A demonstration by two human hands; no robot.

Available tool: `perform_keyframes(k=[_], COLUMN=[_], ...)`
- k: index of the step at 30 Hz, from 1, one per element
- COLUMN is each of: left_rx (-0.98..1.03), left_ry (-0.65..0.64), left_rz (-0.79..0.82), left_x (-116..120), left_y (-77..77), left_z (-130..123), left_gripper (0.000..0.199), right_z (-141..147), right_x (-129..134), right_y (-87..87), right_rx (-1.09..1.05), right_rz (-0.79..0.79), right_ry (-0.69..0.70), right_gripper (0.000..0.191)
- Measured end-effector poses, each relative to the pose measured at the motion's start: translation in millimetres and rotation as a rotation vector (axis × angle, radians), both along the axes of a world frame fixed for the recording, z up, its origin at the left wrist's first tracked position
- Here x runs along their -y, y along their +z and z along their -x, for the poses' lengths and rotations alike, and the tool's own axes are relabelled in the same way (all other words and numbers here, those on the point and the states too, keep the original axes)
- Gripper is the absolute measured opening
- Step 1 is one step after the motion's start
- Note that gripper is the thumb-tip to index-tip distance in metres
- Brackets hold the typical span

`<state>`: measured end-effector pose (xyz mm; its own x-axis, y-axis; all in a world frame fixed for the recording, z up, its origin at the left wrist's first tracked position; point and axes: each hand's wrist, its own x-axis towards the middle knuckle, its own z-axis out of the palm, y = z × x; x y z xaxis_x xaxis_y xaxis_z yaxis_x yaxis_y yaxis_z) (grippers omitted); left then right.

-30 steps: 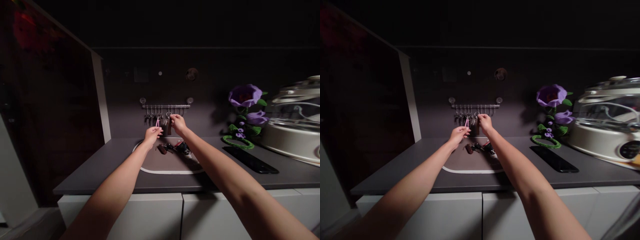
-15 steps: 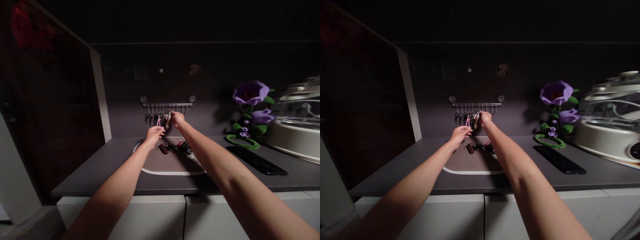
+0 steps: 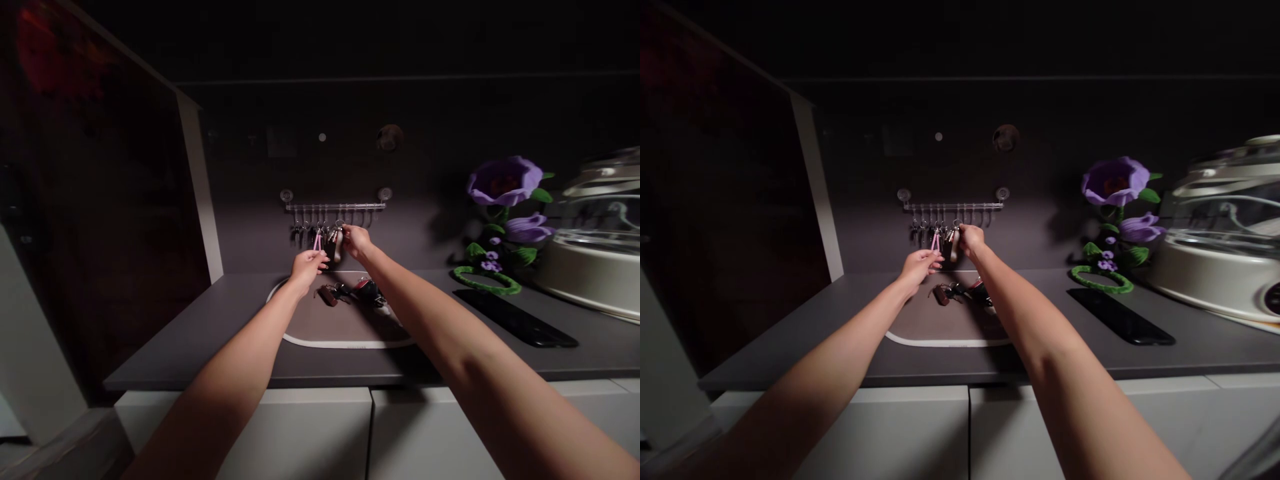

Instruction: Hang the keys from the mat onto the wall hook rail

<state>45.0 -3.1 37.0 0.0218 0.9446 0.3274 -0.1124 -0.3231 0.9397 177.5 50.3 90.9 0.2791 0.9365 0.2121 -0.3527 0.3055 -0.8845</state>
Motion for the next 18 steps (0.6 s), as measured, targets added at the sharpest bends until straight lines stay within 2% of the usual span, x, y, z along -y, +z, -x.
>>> perform_keyframes(k=[13,18], left_rx=[-0.020,-0.055], left_ry=[0.034,0.025], left_rz=[0.056,0.089], left_x=[-4,-4], left_y=[-1.8,-2.2], left_z=[4,6], left_gripper=[0.015,0.011], right_z=[-10,-15], right_x=[-18,-15], right_y=[-13.4,-14.9], right_rx=[0.297,0.376], right_rz=[-0.037,-0.047], right_ry=[-0.151,-0.139], right_gripper=[0.014,0.014])
